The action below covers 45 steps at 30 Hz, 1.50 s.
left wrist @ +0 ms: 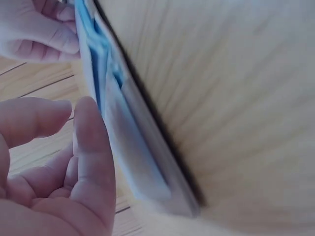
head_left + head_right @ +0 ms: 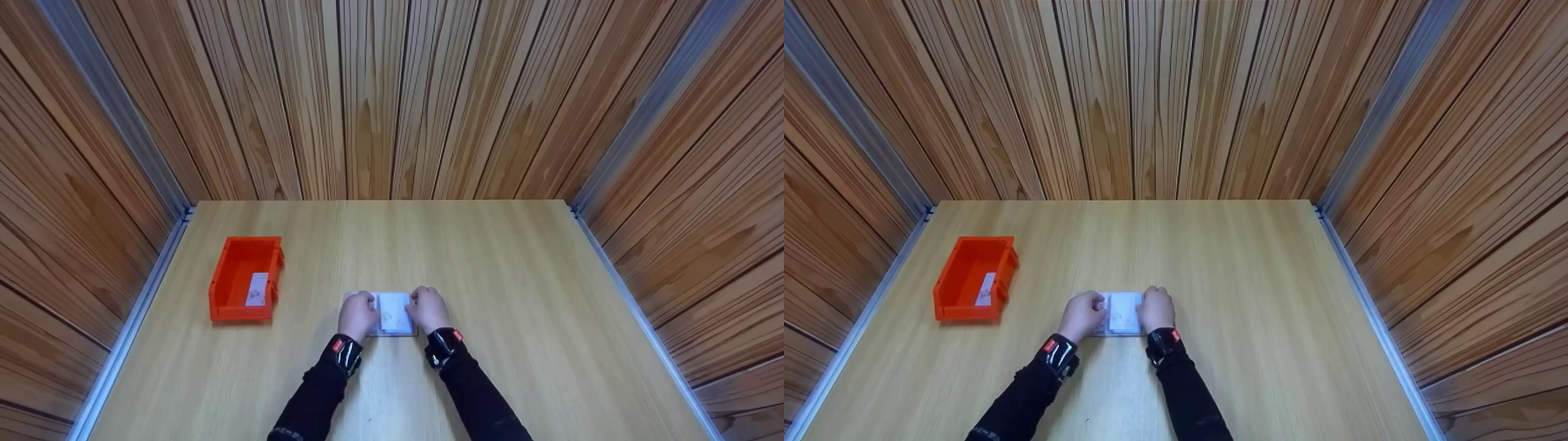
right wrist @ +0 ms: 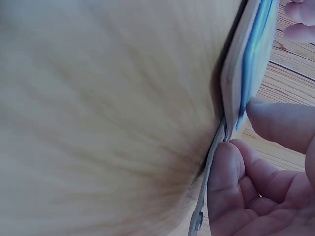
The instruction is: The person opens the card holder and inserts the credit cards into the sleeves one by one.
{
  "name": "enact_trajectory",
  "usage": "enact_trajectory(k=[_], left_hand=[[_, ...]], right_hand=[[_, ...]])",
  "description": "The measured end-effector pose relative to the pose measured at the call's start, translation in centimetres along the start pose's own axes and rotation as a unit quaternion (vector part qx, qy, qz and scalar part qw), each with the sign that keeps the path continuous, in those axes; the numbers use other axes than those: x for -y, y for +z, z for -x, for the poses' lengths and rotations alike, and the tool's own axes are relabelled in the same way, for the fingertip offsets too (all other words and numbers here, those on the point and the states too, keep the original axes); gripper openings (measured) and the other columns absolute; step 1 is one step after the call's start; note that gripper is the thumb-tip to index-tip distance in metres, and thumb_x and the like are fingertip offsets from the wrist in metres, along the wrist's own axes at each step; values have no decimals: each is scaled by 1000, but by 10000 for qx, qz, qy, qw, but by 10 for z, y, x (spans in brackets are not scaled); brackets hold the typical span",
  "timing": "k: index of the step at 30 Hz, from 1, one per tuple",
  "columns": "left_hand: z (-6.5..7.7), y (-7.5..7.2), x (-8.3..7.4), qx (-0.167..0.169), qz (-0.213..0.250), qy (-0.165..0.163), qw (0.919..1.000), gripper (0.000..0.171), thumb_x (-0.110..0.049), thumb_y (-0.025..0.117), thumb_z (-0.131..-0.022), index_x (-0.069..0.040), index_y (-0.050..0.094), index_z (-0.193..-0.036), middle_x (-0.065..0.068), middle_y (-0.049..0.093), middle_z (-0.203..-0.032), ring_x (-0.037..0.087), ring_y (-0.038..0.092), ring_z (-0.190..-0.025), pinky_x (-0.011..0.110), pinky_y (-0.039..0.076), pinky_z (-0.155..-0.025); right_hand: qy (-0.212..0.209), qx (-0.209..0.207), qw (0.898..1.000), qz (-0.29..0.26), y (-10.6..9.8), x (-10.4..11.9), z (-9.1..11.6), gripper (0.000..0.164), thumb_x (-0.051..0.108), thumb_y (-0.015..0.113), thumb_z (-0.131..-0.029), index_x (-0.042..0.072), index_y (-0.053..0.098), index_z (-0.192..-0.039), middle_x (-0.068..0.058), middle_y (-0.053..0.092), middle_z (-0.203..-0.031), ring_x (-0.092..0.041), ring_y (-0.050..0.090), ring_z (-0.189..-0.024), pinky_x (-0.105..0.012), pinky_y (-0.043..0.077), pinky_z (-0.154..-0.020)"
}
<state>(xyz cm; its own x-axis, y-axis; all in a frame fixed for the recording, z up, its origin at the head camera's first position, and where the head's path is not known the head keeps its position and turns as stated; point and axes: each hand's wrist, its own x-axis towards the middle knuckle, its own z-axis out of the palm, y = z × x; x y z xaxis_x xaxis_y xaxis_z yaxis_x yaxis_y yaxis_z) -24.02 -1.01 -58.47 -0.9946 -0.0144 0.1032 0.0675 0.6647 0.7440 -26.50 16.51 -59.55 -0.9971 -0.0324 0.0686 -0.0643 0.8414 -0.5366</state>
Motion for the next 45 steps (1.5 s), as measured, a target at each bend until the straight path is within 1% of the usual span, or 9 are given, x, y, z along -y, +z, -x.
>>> enact_trajectory(k=[12,19,21,26,28,33,36,40,45], left_hand=[[-4,-15,11,-331,-23,-465,9984,23,-1,70,-79,5,70,-101,10,66,-85,31,64,-87,45,50,-81],[-8,-25,18,-247,77,-979,9949,24,-3,68,-84,5,69,-106,15,66,-97,33,62,-96,46,48,-87],[-9,-27,20,-293,74,-1048,9940,22,-3,68,-84,4,69,-105,16,66,-98,34,62,-97,47,48,-88],[-10,-29,23,-445,-38,-1074,9932,20,-7,67,-87,6,69,-103,19,67,-99,36,63,-99,48,48,-88],[-11,-29,25,-428,-85,-1135,9926,22,-7,67,-88,7,69,-105,20,67,-100,37,62,-99,48,48,-88],[-10,-29,29,-352,-221,-1223,9916,26,-4,69,-83,10,67,-105,22,66,-98,38,63,-96,48,49,-86],[-10,-29,30,-332,-275,-1207,9918,21,-2,67,-80,9,67,-97,21,66,-92,38,64,-91,49,50,-81],[-9,-29,31,-246,-266,-1243,9916,12,-1,65,-76,5,63,-86,16,64,-83,35,63,-82,47,50,-73],[-9,-28,32,-162,-303,-1289,9911,10,0,65,-73,4,61,-82,14,63,-80,33,61,-78,46,49,-70]], right_hand=[[169,148,9997,-71,-1,0,-1,21,9,78,-82,-3,65,-95,-13,58,-91,-30,60,-85,-42,49,-79],[172,178,9997,-51,-2,1,0,21,9,77,-82,-3,65,-95,-13,58,-91,-29,59,-84,-41,49,-78],[111,133,9998,-22,-2,1,0,22,9,78,-81,-3,66,-95,-13,59,-91,-29,60,-85,-41,49,-79],[-12,44,10000,57,-1,0,0,22,9,78,-80,-3,66,-95,-14,60,-91,-31,61,-87,-42,50,-80],[27,62,10000,47,-1,0,0,23,9,78,-81,-3,66,-95,-14,60,-92,-31,61,-87,-42,50,-80],[62,84,9999,30,-1,0,0,23,10,78,-81,-3,65,-96,-15,60,-92,-31,61,-86,-42,50,-80],[26,66,10000,45,-1,0,0,22,10,77,-81,-3,65,-95,-14,59,-92,-30,61,-85,-42,50,-79],[6,66,10000,4,-1,0,-1,21,9,77,-81,-3,65,-95,-14,59,-91,-30,60,-85,-42,50,-79],[61,124,9999,-33,0,0,-1,21,8,77,-81,-3,65,-95,-14,59,-91,-30,60,-86,-42,49,-80]])
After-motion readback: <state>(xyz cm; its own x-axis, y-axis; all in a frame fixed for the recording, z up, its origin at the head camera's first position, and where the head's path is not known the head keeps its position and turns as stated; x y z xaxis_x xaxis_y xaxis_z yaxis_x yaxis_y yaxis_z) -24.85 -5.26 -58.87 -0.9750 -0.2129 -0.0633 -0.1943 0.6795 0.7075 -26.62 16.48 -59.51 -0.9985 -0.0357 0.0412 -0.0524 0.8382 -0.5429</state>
